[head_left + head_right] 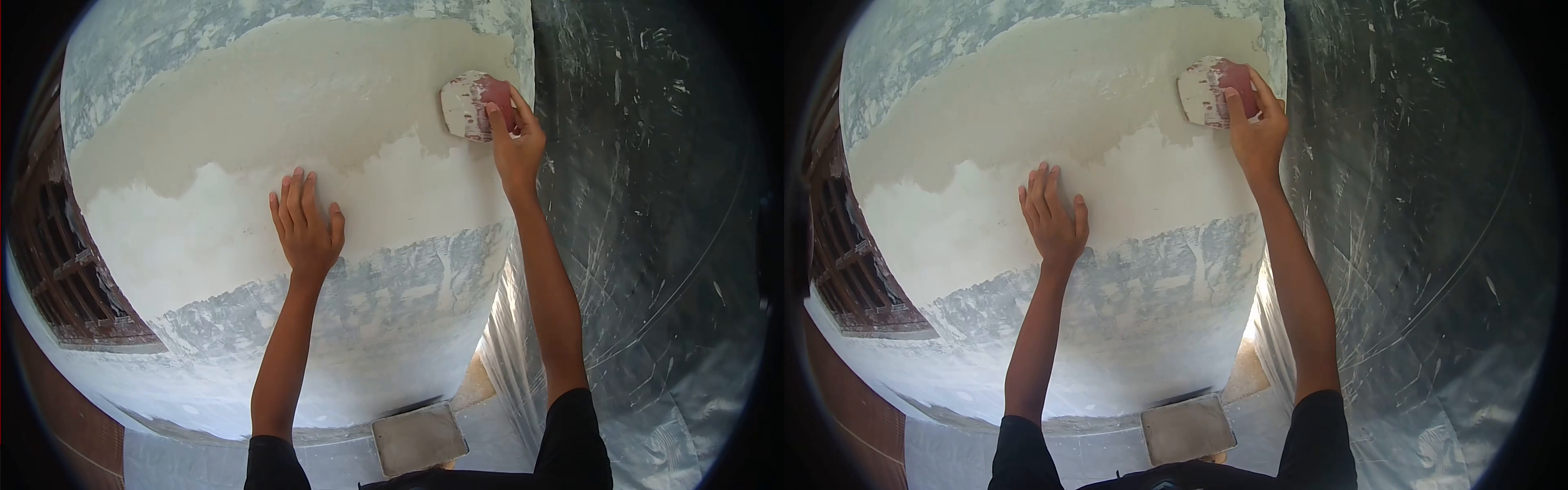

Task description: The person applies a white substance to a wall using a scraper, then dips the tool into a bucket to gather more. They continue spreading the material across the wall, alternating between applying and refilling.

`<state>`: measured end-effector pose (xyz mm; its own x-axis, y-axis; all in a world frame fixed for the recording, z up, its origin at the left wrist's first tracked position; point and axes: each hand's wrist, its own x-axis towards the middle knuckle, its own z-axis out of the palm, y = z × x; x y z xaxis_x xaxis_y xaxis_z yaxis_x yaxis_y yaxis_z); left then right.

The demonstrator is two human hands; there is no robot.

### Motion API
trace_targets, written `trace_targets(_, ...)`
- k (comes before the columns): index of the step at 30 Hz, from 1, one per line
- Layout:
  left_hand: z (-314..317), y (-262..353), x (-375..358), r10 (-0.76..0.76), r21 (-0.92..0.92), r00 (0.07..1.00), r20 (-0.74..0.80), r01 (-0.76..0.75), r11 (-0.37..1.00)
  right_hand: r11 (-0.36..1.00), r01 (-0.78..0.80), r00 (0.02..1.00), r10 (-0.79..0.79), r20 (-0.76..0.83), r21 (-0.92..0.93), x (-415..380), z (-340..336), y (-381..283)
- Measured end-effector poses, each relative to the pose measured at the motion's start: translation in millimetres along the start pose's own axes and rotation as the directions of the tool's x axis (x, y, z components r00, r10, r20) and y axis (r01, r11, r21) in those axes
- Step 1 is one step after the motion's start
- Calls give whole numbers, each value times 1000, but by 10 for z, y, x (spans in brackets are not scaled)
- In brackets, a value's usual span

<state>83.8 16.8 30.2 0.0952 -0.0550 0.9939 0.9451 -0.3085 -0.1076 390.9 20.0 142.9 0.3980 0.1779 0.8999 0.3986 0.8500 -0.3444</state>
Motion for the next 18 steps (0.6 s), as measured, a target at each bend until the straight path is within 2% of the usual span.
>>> trace_targets(1,-9,1,10,1,1,1000,-2,-1,1000,993,18,997,-9,81,-115,-106,33,-104)
trace_targets(3,-16,3,3,4,1,1000,-2,-4,1000,958,48,989,-7,145,-282,-159,57,-108)
trace_targets(4,-17,3,-1,3,0,1000,-2,-3,1000,958,46,990,-5,143,-283,-109,29,-20)
trace_targets(6,-10,0,2,0,3,1000,-7,0,1000,994,-22,995,32,-91,103,73,-53,159)
trace_targets(7,-8,1,-4,4,11,1000,-8,-4,1000,994,-22,995,32,-89,104,98,-111,194)
trace_targets(9,-4,3,4,8,19,1000,-13,-8,1000,975,-69,961,123,-249,213,129,-194,196)
trace_targets(10,-6,8,1,6,24,1000,-14,-6,1000,961,-74,971,130,-199,266,70,-185,175)
trace_targets(11,-3,14,2,6,27,1000,-15,-5,1000,962,-72,972,128,-199,265,-1,-158,158)
trace_targets(14,-3,14,1,-10,29,1000,-1,10,1000,978,-77,992,94,79,-194,-246,-61,-67)
trace_targets(15,-7,11,1,-7,29,1000,2,7,1000,978,-80,992,97,77,-194,-232,-66,-9)
trace_targets(17,-10,7,3,-5,17,1000,-2,5,1000,993,-82,996,79,-35,-87,-115,-96,209)
trace_targets(18,-10,8,-2,-6,18,1000,-1,6,1000,989,-39,991,56,-119,142,-20,-137,222)
